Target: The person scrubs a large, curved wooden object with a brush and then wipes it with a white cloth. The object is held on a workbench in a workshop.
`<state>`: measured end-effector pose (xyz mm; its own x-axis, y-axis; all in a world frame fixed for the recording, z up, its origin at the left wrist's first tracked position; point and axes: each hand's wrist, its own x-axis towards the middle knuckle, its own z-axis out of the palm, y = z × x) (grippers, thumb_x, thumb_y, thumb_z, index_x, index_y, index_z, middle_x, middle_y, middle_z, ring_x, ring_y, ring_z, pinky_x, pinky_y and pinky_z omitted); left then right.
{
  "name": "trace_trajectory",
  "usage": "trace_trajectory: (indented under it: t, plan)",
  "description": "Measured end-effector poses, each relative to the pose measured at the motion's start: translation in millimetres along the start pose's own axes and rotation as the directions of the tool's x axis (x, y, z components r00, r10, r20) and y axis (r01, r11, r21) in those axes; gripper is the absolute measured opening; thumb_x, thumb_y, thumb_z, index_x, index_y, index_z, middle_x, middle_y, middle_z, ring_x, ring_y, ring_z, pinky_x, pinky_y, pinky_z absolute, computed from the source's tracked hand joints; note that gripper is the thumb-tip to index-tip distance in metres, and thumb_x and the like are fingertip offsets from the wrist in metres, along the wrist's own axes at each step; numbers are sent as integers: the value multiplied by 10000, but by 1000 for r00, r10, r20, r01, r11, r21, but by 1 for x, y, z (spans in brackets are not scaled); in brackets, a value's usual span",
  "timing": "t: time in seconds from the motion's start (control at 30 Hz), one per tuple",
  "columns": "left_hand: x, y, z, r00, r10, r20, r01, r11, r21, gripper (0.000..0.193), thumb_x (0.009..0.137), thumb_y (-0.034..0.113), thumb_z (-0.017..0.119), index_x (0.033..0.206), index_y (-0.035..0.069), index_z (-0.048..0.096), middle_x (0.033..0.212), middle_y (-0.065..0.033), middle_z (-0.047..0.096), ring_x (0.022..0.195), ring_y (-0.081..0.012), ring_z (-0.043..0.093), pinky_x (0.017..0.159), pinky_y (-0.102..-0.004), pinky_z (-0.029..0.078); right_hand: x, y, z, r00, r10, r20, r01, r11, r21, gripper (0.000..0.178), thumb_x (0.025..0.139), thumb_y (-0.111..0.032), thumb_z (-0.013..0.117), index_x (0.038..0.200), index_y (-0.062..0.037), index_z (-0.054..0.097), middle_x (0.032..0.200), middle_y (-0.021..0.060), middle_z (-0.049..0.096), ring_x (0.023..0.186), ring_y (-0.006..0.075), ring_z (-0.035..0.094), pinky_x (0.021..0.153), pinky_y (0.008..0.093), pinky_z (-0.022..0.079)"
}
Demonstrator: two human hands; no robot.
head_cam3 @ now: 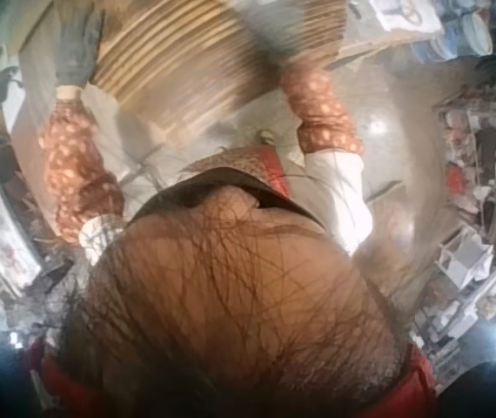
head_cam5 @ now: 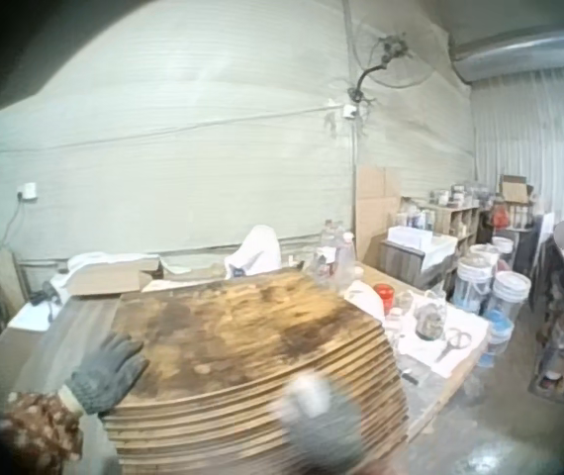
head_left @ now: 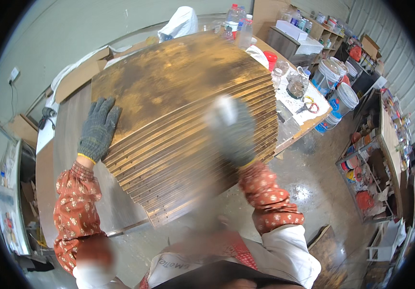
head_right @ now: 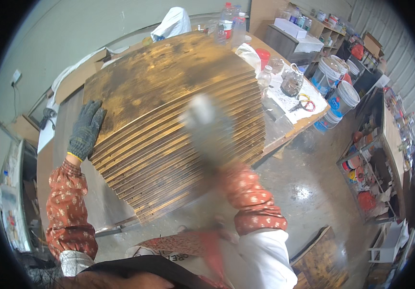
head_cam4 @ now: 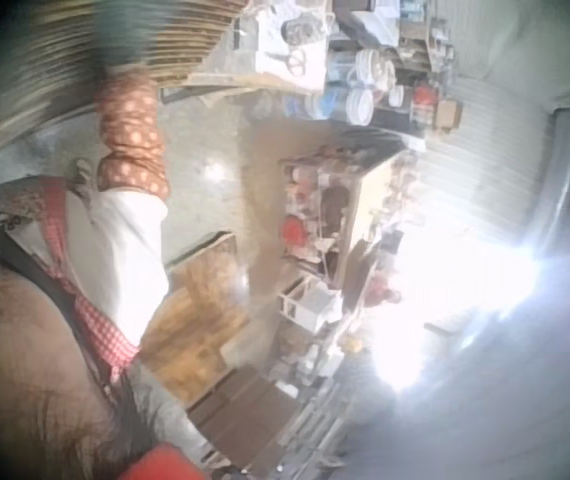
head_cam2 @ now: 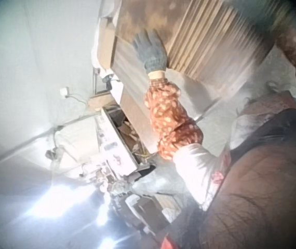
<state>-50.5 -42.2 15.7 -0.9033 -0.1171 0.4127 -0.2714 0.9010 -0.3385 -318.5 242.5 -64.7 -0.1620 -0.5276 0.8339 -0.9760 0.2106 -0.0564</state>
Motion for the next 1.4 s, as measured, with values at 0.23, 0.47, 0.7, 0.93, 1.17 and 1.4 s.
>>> trace_trajectory:
  t: [0.23, 0.47, 0.7, 0.93, 1.17, 1.4]
  plan:
    - [7, 14, -11, 994, -108, -31, 104, 989, -102, 292, 971, 191, 571, 1248, 124, 633, 1427, -132, 550, 1346, -400, 473, 1125, -485, 398, 2, 72, -12, 846, 522, -107, -532, 818, -218, 540, 1010, -401, 574, 1445, -84, 541, 1391, 345, 498, 1299, 478, 473, 1103, 533, 356]
    - [1, 4, 15, 992, -123, -32, 117, 981, -153, 359, 993, 271, 565, 1338, 184, 611, 1475, -94, 518, 1384, -397, 446, 1072, -559, 416, 20, -103, 9, 981, 185, 66, -189, 979, 77, 406, 905, -327, 705, 1262, -140, 655, 1285, 212, 550, 1156, 390, 552, 944, 541, 460]
    - [3, 9, 16, 985, -172, -24, 159, 949, -273, 365, 996, 259, 562, 1350, 178, 598, 1477, -89, 518, 1396, -396, 432, 1096, -553, 405, 9, -210, 25, 948, 1, 317, -229, 693, 683, 330, 903, -340, 699, 1212, -226, 689, 1272, 192, 564, 1156, 398, 554, 959, 612, 448]
    - [4, 6, 15, 991, -133, -32, 113, 927, -357, 415, 1035, 347, 529, 1415, 183, 568, 1524, -110, 487, 1449, -387, 368, 1180, -484, 317, 47, -86, -35, 901, -428, -75, 414, 898, -150, 501, 844, -295, 764, 1292, -130, 611, 1338, 257, 485, 1202, 452, 500, 955, 568, 445]
    - [1, 4, 31, 974, -47, -223, -32, 941, -337, 284, 984, 164, 550, 1250, 113, 639, 1466, -109, 541, 1411, -361, 439, 1185, -496, 338, 40, -139, 30, 850, -520, 90, 483, 835, 262, 486, 824, -374, 774, 1280, -249, 661, 1304, 220, 533, 1245, 437, 498, 1050, 527, 426]
    - [4, -2, 26, 992, -100, -82, 51, 888, -457, 381, 1049, 270, 490, 1404, 153, 568, 1504, -113, 508, 1416, -380, 417, 1163, -498, 347, 68, -154, 26, 767, -642, 12, 564, 682, 467, 349, 854, -261, 733, 1200, -245, 694, 1188, 190, 597, 1110, 410, 577, 969, 546, 488]
